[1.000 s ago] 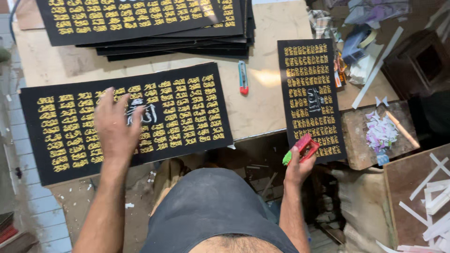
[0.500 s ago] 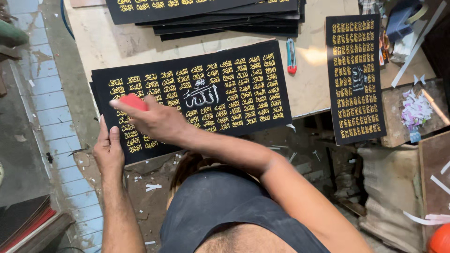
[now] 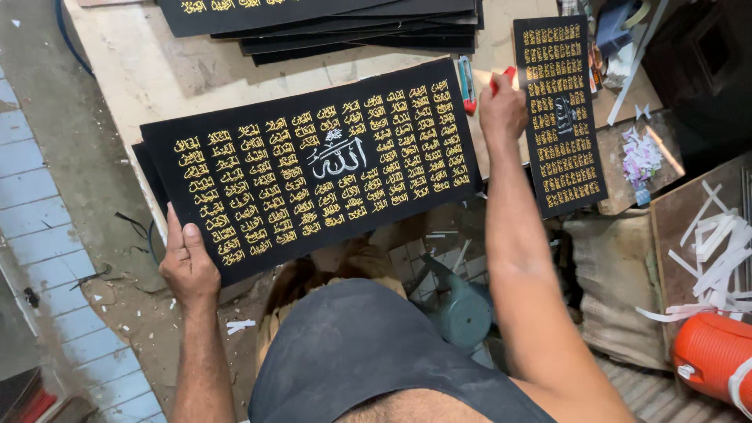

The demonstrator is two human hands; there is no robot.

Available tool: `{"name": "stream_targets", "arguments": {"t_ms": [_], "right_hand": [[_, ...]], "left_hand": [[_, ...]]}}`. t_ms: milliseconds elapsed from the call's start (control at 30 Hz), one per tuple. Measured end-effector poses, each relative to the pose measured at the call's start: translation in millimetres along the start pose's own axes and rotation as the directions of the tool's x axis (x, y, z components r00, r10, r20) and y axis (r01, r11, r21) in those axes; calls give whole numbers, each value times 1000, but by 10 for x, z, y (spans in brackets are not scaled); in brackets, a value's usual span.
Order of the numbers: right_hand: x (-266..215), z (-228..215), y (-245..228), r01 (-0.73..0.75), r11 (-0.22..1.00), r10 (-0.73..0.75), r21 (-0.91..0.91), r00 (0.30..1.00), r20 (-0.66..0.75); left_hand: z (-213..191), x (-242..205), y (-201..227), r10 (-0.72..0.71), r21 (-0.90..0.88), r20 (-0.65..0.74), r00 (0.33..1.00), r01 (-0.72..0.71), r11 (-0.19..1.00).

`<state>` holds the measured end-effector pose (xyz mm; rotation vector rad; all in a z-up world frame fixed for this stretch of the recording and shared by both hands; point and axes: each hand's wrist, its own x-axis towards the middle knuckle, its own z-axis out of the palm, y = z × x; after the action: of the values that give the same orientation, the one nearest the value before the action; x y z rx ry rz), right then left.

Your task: The person wipes the surface of black decorative panels with gold Arabic calligraphy using a red brush. The person also uses a utility knife to trim the edges of the panels. Finished panels are stacked on the table.

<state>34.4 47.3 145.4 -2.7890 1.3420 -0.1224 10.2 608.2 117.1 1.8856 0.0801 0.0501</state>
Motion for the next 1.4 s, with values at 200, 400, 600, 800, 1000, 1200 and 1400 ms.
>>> {"name": "stream_targets", "arguments": {"t_ms": [200, 400, 600, 800, 1000, 1200, 1400], "right_hand": [[-1572, -138, -1169, 643, 679, -627, 354, 759, -177], [-3249, 130, -1617, 807, 295, -883, 512, 435, -177], [-2015, -41, 449, 294, 948, -250, 121, 924, -289], [-1549, -326, 1340, 257, 955, -168, 146, 879, -447], [-1600, -251, -376, 424, 854, -403, 301, 906, -132], [-3473, 83, -1950, 850, -222, -974, 478, -215, -71], [-3638, -234, -2099, 634, -430, -874, 643, -470, -121]], "left_hand": [[-36, -60, 12, -93, 61, -19, 995, 94, 994], [-35, -15, -42, 166, 130, 19, 986, -167, 977], [-1, -6, -87, 116, 27, 25, 993, -116, 993], [-64, 84, -250, 133, -155, 70, 989, -121, 980], [-161, 327, -642, 45, -355, 130, 990, 4, 935], [-241, 380, -699, -85, -491, 267, 960, 211, 845], [-437, 91, -542, -172, -248, 179, 969, 214, 945]]}}
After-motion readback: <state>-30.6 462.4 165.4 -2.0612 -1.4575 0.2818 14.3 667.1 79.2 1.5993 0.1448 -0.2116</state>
